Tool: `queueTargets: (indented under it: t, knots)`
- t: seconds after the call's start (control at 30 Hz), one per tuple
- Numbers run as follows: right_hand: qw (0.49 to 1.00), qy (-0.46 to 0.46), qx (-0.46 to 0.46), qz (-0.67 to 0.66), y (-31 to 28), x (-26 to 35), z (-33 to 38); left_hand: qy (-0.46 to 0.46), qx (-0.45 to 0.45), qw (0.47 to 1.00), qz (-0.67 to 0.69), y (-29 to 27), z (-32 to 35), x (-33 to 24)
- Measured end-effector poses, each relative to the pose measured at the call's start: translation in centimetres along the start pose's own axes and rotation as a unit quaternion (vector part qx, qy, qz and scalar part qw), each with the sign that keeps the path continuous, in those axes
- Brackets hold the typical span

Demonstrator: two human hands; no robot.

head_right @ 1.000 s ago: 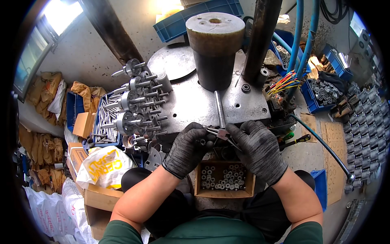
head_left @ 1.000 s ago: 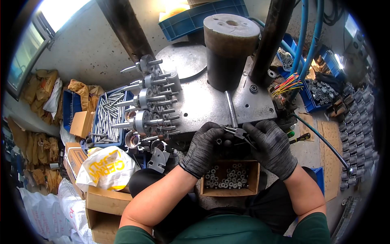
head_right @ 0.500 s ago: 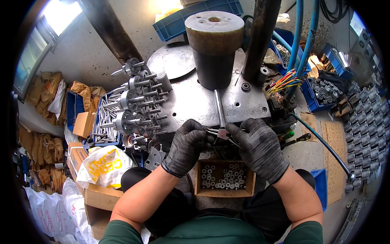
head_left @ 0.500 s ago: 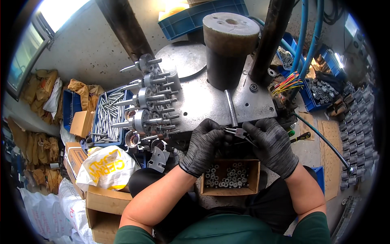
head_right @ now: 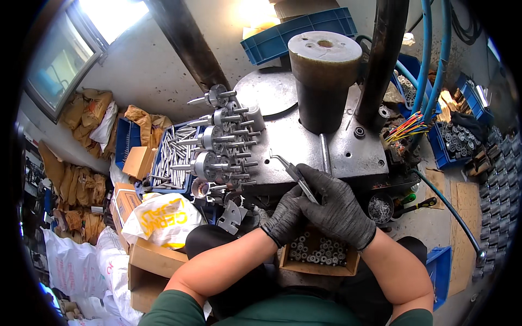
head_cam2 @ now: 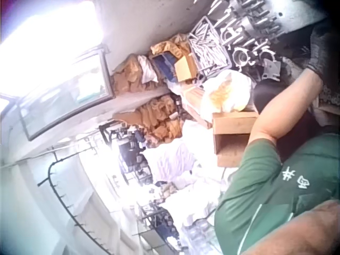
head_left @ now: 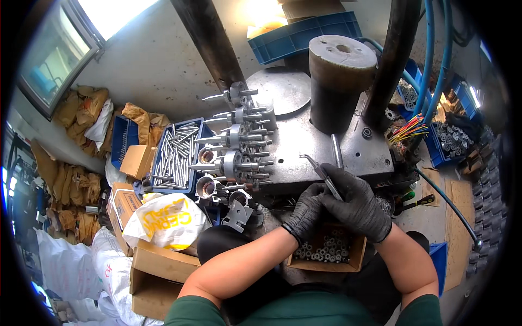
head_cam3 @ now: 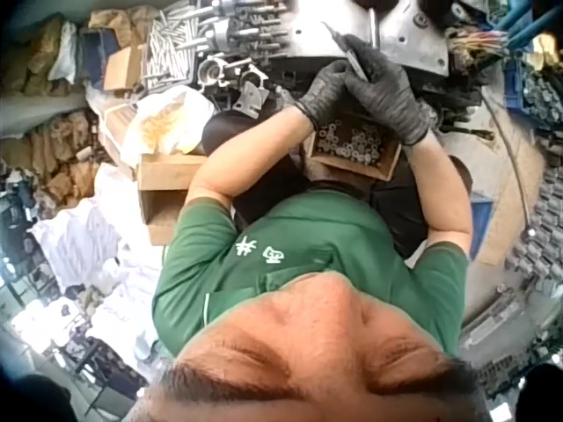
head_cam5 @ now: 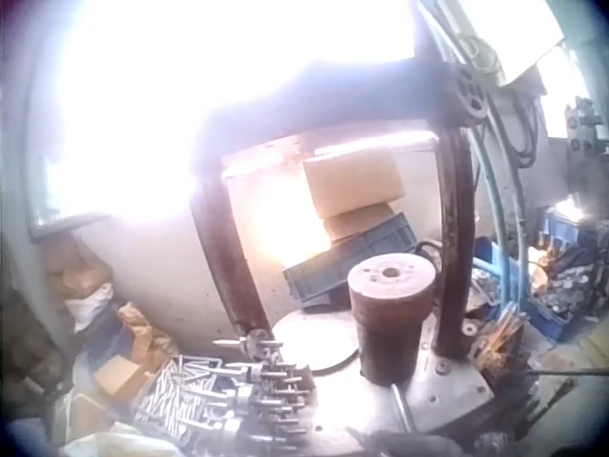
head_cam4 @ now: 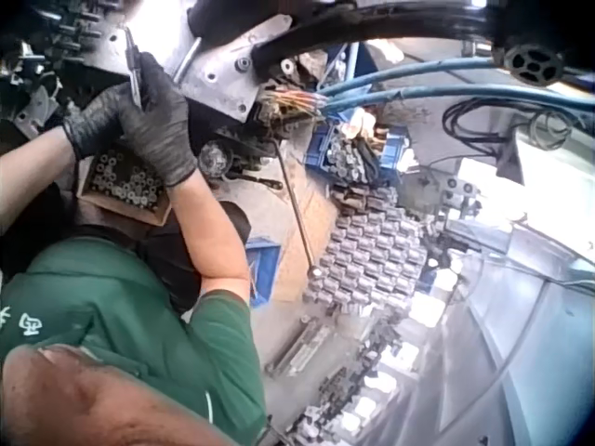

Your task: The person sits on the floor in a workshop and assembles small metal components. They pick up cylindrical metal pieces and washers from a cardboard box, insert them into a jig, and use pliers to secure them. The person repeats this process for multiple units, placing the finished assemblies onto a rack.

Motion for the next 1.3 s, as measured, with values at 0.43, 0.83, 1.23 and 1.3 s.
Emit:
queueTargets:
  t: [0.43,0.83,1.23,1.3]
  knots:
    - [0.992,-0.009,0.044,-0.114,5.3,0.3,-5.2,-0.146,-0.020,0.973,0.178,1.7,1.6,1.2]
    - [0.987,0.002,0.063,-0.147,5.4,0.4,-6.1,-0.136,0.060,0.945,0.292,0.8,-0.5,1.7]
    - [0.934,0.118,0.110,-0.318,6.6,2.8,-5.7,-0.054,0.118,0.979,0.154,-7.2,-8.7,13.1]
    - [0.936,0.109,0.091,-0.323,6.5,2.8,-5.3,-0.051,0.122,0.986,0.104,-7.1,-6.8,11.3]
Point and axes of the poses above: each hand's wrist, its own z-axis away from the middle knuckle, its own y-axis out of the palm, x = y × z, the point moved 2 cm from there along -z, towards the middle knuckle, and after that the axes turned 10 degrees about -y, right-handed, at the moved point
